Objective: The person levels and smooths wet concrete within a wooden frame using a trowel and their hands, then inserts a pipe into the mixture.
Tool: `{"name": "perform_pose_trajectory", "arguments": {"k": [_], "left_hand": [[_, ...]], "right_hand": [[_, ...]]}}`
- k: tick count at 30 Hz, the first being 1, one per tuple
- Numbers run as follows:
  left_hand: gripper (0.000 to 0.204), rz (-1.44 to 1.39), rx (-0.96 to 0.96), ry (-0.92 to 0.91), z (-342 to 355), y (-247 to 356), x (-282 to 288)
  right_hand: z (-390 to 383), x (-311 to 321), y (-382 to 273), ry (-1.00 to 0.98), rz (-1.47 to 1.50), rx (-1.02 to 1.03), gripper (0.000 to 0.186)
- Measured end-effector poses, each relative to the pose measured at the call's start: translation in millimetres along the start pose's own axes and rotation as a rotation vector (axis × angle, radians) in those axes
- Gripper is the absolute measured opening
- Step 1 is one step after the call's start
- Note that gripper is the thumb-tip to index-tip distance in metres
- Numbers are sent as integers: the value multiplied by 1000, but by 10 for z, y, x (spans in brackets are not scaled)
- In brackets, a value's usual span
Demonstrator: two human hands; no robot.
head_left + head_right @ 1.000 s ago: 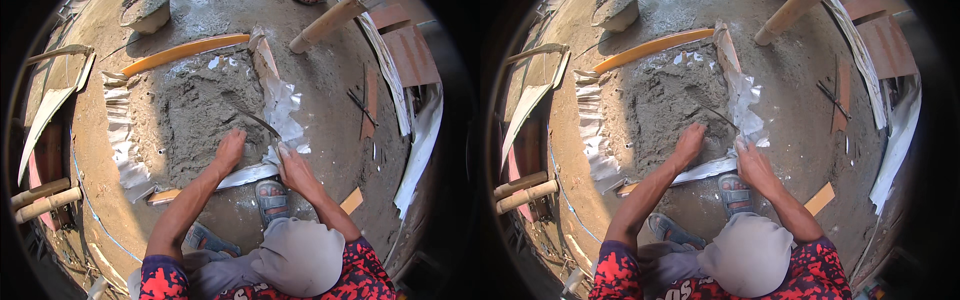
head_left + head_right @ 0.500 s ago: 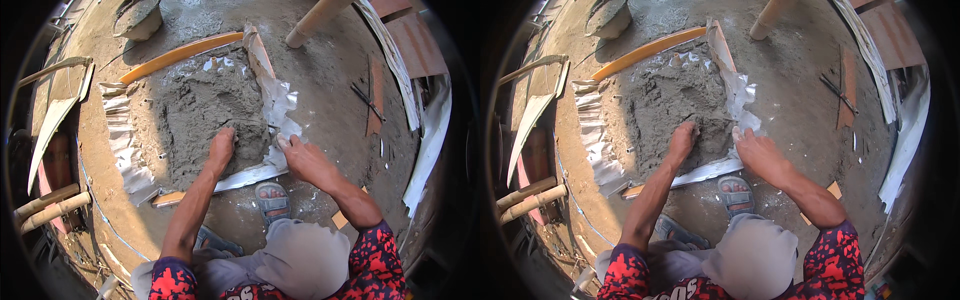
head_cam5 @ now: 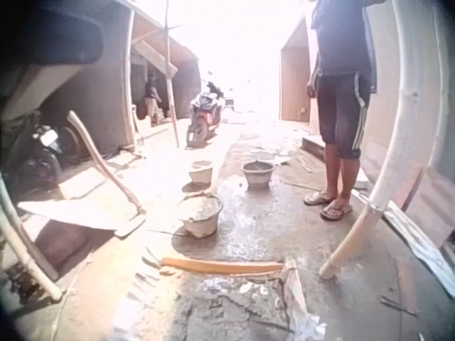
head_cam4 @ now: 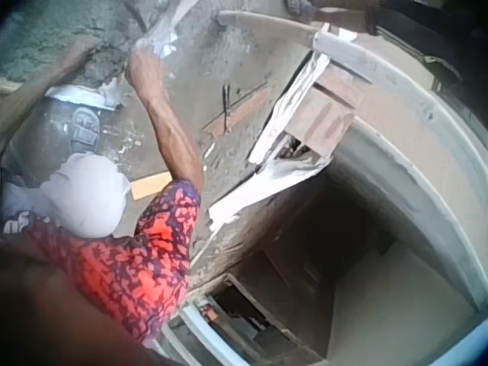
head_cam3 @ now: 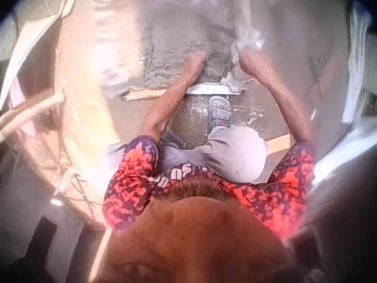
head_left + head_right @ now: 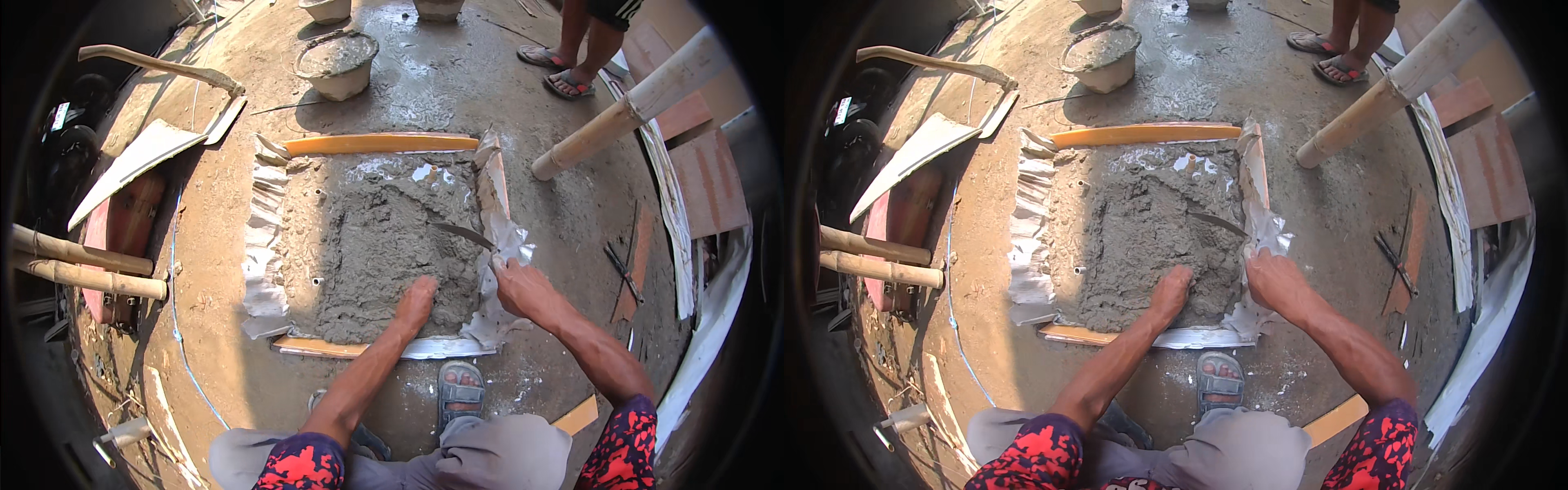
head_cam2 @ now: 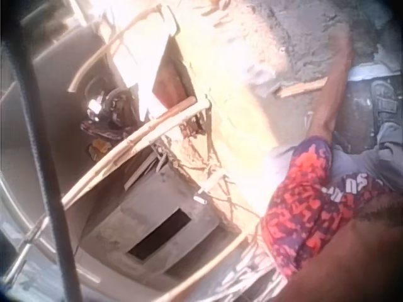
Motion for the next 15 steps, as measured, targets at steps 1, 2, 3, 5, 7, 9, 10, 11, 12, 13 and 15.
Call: {"name": "perform_pose_trajectory", "arguments": {"k": [1, 2, 3, 5, 7, 9, 10, 11, 12, 13, 15], "left_hand": [[5, 2, 32, -19, -3, -7, -15], [6, 7, 63, -39, -7, -13, -18], [7, 16, 89, -68, -21, -39, -22], [12, -17, 138, -33, -28, -58, 2], [17, -35, 203, -43, -20, -63, -63], [20, -16, 314, -93, -72, -177, -140], [20, -31, 273, -43, -77, -177, -130], [21, -57, 223, 3, -54, -142, -167], [21, -82, 174, 46, -45, -108, -190], [22, -141, 192, 40, -43, -118, -216], [22, -259, 230, 29, -38, -166, -255]], "right_hand": [[28, 42, -40, 5, 76, -22, 26], [175, 23, -79, 4, 247, -21, 28], [395, -56, -115, 4, 426, -26, 30], [822, -379, -158, -14, 682, -73, 35], [1254, -733, -275, 7, 802, -39, 36], [1586, -867, -600, -80, 1051, -29, 35], [1690, -955, -788, -210, 1257, -102, 35], [1819, -1077, -873, -211, 1418, -135, 32], [1931, -1217, -930, -209, 1581, -169, 30], [1974, -1269, -962, -183, 1625, -213, 30], [1994, -1370, -975, -131, 1711, -302, 30]]}}
Point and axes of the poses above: each hand's wrist, its own z-axis towards the middle knuckle, its own x-axis out of the back of the hand, y = z × x, the point moved 8 cm from there along z, towards the middle knuckle, and after that the axes turned 5 degrees about x, right-handed, at the moved point
